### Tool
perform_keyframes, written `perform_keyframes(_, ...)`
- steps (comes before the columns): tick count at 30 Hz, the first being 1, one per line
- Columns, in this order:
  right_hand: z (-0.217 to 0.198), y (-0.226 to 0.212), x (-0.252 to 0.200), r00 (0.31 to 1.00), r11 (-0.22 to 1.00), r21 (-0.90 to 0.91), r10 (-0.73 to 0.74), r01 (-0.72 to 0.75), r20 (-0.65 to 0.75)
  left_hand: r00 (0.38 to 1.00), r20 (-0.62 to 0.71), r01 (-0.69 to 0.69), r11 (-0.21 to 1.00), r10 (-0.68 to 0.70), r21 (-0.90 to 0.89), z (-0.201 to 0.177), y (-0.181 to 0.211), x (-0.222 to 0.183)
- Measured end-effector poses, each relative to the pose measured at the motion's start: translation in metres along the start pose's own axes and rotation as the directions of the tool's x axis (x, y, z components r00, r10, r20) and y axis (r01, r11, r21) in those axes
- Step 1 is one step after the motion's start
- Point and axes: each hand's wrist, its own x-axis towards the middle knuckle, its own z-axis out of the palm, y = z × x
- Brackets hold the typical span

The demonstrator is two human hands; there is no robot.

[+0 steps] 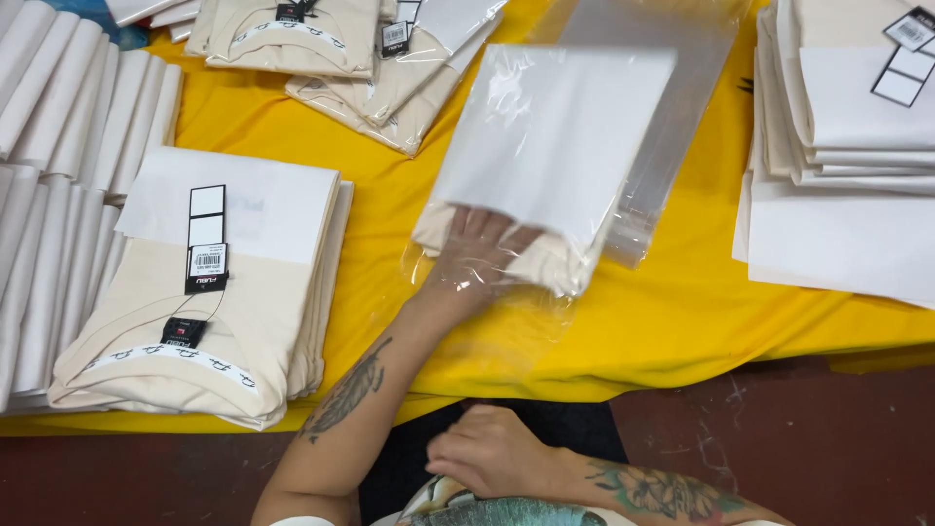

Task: The person is bagging folded t-shirts into clear plastic bags, ensuring they are neatly placed and then sealing the bags.

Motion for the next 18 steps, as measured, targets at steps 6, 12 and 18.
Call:
perform_keyframes(6, -0.043, 0.03, -0.027, 0.879, 0.914, -0.263, 0.171, -0.311, -0.446, 0.991, 0.131, 0.017, 0.999, -0.011, -0.04, 0.015, 0.011, -0.029)
perform_keyframes(12, -0.067, 0.056, -0.061, 0.67, 0.638, -0.292, 0.496, -0.712, -0.552, 0.984, 0.154, -0.073, 0.994, 0.086, -0.087, 0.03, 0.037, -0.03)
perform_keyframes(18, -0.055, 0.066, -0.068, 0.678, 0.711, -0.195, 0.495, -0.676, -0.544, 0.944, 0.328, 0.061, 0.993, -0.024, -0.103, 0.016, 0.063, -0.009)
